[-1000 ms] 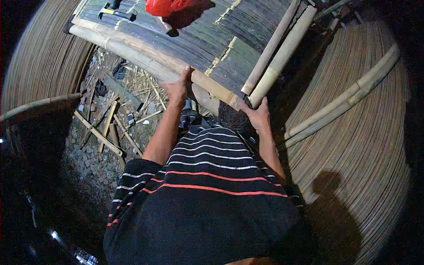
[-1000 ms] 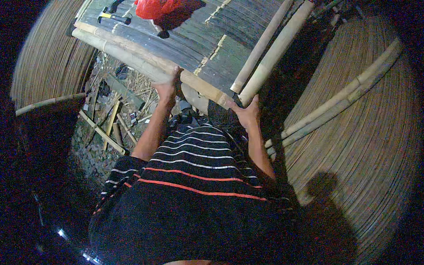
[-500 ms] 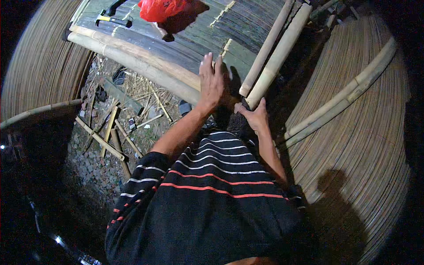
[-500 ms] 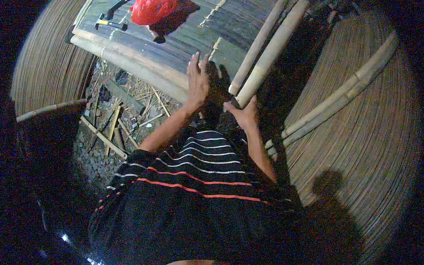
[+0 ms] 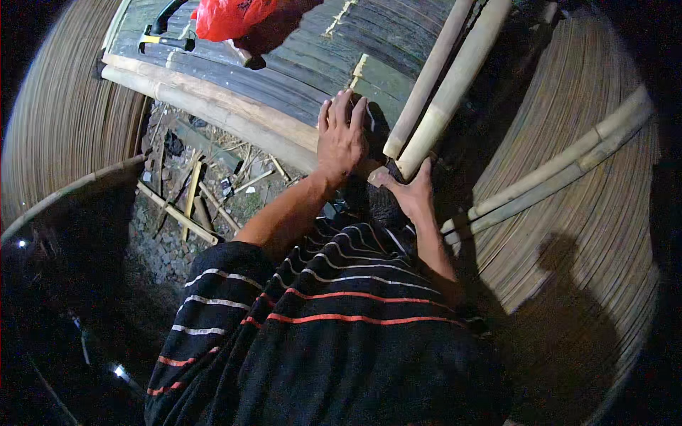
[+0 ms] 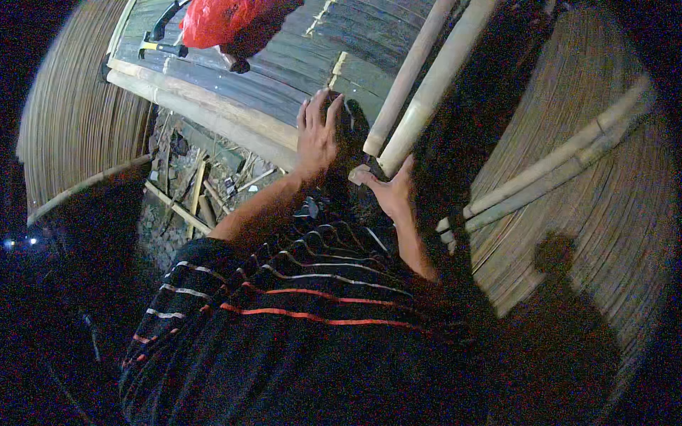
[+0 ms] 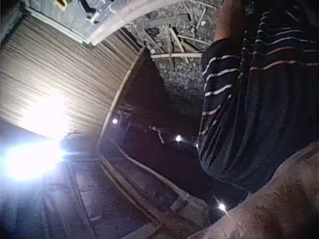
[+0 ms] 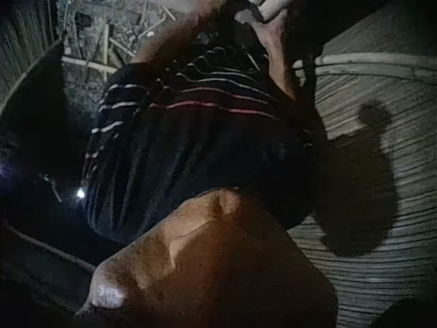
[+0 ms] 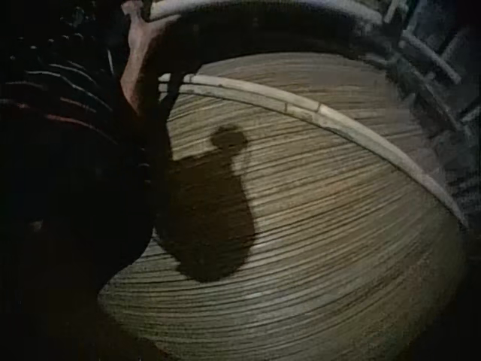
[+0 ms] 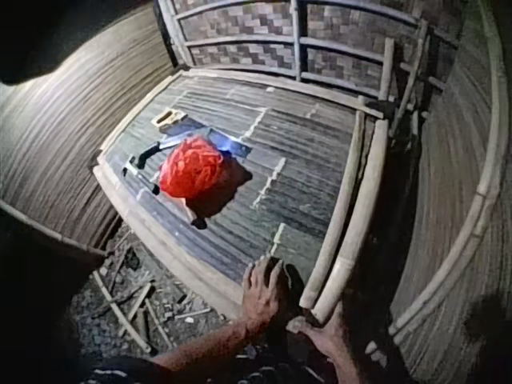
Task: Fitting and securing bamboo poles to a frame using a hammer, machete, and saw.
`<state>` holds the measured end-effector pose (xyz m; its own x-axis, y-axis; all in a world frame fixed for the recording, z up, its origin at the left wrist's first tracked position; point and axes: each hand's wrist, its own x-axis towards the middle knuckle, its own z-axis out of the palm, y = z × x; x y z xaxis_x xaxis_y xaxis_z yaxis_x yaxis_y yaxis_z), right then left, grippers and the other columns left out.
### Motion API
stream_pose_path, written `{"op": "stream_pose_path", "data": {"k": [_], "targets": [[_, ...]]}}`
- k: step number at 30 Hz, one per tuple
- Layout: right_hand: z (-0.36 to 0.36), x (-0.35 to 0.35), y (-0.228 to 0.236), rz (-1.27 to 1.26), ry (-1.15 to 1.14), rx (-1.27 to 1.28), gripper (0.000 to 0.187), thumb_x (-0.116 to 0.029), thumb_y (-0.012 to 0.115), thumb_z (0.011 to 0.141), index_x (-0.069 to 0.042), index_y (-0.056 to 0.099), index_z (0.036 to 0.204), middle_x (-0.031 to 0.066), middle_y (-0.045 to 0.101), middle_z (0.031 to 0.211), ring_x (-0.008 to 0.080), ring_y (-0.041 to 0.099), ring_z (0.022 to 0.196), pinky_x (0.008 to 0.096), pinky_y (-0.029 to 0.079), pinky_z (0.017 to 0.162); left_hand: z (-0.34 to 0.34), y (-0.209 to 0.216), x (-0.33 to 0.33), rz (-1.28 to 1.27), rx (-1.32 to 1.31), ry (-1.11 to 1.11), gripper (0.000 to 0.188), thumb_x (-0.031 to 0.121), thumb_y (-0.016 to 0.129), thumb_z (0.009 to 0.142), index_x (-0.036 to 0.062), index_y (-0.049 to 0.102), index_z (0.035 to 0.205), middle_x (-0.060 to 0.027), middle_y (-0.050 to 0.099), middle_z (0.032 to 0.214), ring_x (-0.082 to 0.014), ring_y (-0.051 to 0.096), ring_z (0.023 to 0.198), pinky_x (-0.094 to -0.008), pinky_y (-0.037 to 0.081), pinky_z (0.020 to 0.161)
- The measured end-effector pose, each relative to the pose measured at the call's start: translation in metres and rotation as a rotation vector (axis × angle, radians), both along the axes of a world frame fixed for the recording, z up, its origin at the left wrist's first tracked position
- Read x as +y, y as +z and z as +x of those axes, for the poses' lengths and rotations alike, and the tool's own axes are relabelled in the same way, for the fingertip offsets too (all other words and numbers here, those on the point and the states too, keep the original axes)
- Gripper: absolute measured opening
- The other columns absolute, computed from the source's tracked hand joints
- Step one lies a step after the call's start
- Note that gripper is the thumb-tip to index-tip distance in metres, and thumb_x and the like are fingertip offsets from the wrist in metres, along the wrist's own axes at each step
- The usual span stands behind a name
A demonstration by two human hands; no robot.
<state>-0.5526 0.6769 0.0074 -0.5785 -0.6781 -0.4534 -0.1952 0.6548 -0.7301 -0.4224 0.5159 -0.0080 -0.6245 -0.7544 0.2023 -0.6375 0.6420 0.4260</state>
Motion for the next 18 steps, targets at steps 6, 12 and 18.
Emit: {"op": "stream_pose_path", "data": {"k": [6,12,18], "targets": [[0.001,0.006,-0.013,0.046,-0.006,0.052,0.127,-0.044,0.095,0.07,0.01,0.018,0.157,0.0296,0.051,0.145,0.0358,0.054,0.133,0.0411,0.044,0.111,0.001,-0.015,-0.002,-0.05,0.011,0.003,0.059,0.017,0.053,0.093,0.0091,0.043,0.15,-0.0179,0.044,0.152,-0.0348,0.035,0.149,-0.0524,0.02,0.125],[0.004,-0.004,0.006,0.1,-0.032,-0.05,0.128,-0.054,0.088,0.075,0.011,0.014,0.158,0.0322,0.042,0.153,0.0365,0.046,0.141,0.0407,0.037,0.116,0.002,-0.008,-0.001,-0.077,0.024,0.031,0.053,0.02,0.054,0.094,0.0073,0.046,0.146,-0.0157,0.047,0.147,-0.0329,0.037,0.147,-0.0511,0.023,0.123],[0.029,-0.031,0.01,0.032,-0.228,0.199,0.12,-0.068,0.067,0.088,0.011,0.01,0.159,0.0356,0.026,0.16,0.0469,0.032,0.148,0.0484,0.032,0.12,0.001,-0.014,0.0,-0.134,0.067,0.059,0.05,0.018,0.053,0.095,0.0065,0.047,0.144,-0.0158,0.05,0.144,-0.0323,0.042,0.144,-0.0498,0.028,0.121]]}}
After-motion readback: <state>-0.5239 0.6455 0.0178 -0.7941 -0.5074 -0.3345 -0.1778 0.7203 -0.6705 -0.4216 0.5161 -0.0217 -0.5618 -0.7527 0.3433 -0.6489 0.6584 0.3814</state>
